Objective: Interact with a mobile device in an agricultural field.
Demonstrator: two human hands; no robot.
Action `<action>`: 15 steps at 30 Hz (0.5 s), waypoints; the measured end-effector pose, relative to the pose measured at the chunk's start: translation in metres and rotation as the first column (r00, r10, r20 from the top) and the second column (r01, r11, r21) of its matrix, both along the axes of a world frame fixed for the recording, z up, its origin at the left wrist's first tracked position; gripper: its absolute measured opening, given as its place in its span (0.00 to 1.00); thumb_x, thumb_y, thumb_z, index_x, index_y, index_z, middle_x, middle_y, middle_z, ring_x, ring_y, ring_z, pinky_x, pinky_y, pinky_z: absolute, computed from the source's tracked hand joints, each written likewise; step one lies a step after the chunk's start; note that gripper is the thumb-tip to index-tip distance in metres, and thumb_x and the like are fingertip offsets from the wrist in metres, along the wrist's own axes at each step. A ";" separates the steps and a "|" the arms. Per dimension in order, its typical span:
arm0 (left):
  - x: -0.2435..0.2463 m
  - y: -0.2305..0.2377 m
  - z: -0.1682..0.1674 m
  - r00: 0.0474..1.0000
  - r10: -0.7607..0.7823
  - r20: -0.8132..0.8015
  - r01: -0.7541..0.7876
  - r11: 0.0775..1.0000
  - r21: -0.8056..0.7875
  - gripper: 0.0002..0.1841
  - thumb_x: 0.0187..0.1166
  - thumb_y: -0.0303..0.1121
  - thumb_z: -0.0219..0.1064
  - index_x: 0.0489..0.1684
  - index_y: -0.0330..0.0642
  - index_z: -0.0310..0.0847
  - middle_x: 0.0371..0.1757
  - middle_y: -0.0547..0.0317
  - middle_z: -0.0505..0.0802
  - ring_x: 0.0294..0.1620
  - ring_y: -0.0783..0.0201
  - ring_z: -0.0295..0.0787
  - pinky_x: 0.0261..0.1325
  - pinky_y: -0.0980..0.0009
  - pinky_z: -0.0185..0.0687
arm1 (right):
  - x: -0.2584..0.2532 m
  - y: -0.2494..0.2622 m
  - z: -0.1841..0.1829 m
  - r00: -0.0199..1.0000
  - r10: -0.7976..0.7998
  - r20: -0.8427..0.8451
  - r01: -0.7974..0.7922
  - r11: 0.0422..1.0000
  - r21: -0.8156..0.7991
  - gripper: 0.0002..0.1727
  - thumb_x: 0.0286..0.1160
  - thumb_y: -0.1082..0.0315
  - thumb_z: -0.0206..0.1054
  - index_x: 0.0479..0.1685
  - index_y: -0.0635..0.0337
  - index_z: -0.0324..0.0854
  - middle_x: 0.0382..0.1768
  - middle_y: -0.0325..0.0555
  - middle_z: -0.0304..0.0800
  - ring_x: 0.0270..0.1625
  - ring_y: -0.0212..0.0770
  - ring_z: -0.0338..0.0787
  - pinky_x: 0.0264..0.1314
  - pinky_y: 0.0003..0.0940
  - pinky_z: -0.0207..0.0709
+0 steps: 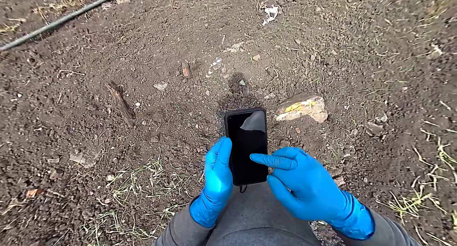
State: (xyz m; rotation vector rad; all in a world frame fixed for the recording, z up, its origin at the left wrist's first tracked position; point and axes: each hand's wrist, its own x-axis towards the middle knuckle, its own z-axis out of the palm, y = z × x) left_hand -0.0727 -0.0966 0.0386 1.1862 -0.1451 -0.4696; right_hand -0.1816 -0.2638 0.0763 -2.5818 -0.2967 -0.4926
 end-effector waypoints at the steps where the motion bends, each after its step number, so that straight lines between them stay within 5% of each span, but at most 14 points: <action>1: 0.000 0.000 0.000 1.000 -0.015 0.012 0.015 1.000 0.004 0.23 0.94 0.40 0.45 0.48 0.43 0.90 0.44 0.55 0.95 0.46 0.63 0.94 0.52 0.60 0.93 | 0.007 -0.005 0.006 1.000 -0.005 0.011 0.005 1.000 -0.012 0.23 0.81 0.62 0.52 0.13 0.50 0.76 0.64 0.31 0.93 0.58 0.34 0.89 0.53 0.34 0.78; 9: 0.002 0.002 -0.005 0.999 -0.037 0.018 0.038 0.999 -0.029 0.22 0.94 0.42 0.47 0.45 0.42 0.90 0.42 0.53 0.94 0.45 0.61 0.93 0.53 0.60 0.92 | 0.029 -0.024 0.046 0.972 -0.156 0.175 0.137 0.983 0.119 0.23 0.80 0.65 0.53 0.15 0.55 0.84 0.65 0.44 0.93 0.63 0.37 0.90 0.65 0.36 0.80; 11: 0.004 0.002 -0.005 1.000 -0.021 -0.018 0.020 0.999 -0.046 0.22 0.94 0.41 0.47 0.47 0.40 0.90 0.42 0.51 0.94 0.46 0.60 0.94 0.54 0.59 0.92 | 0.026 -0.025 0.030 0.972 -0.215 0.100 0.189 0.957 0.221 0.21 0.84 0.63 0.51 0.37 0.56 0.94 0.69 0.42 0.90 0.67 0.38 0.87 0.71 0.40 0.79; 13: 0.004 0.006 -0.006 0.997 0.019 -0.078 -0.024 0.998 -0.064 0.22 0.94 0.39 0.46 0.51 0.37 0.89 0.44 0.47 0.95 0.47 0.58 0.95 0.56 0.58 0.92 | 0.021 -0.022 0.006 0.961 -0.269 -0.062 0.271 0.874 0.404 0.23 0.86 0.61 0.47 0.64 0.53 0.89 0.73 0.38 0.86 0.72 0.38 0.85 0.74 0.41 0.80; 15: 0.004 0.014 -0.007 0.989 0.074 -0.125 -0.083 0.994 -0.068 0.23 0.94 0.35 0.44 0.53 0.31 0.88 0.46 0.44 0.95 0.49 0.57 0.95 0.60 0.57 0.92 | 0.019 -0.007 -0.021 0.936 -0.203 -0.289 0.347 0.677 0.649 0.26 0.88 0.57 0.46 0.76 0.54 0.80 0.68 0.43 0.88 0.64 0.40 0.89 0.65 0.41 0.84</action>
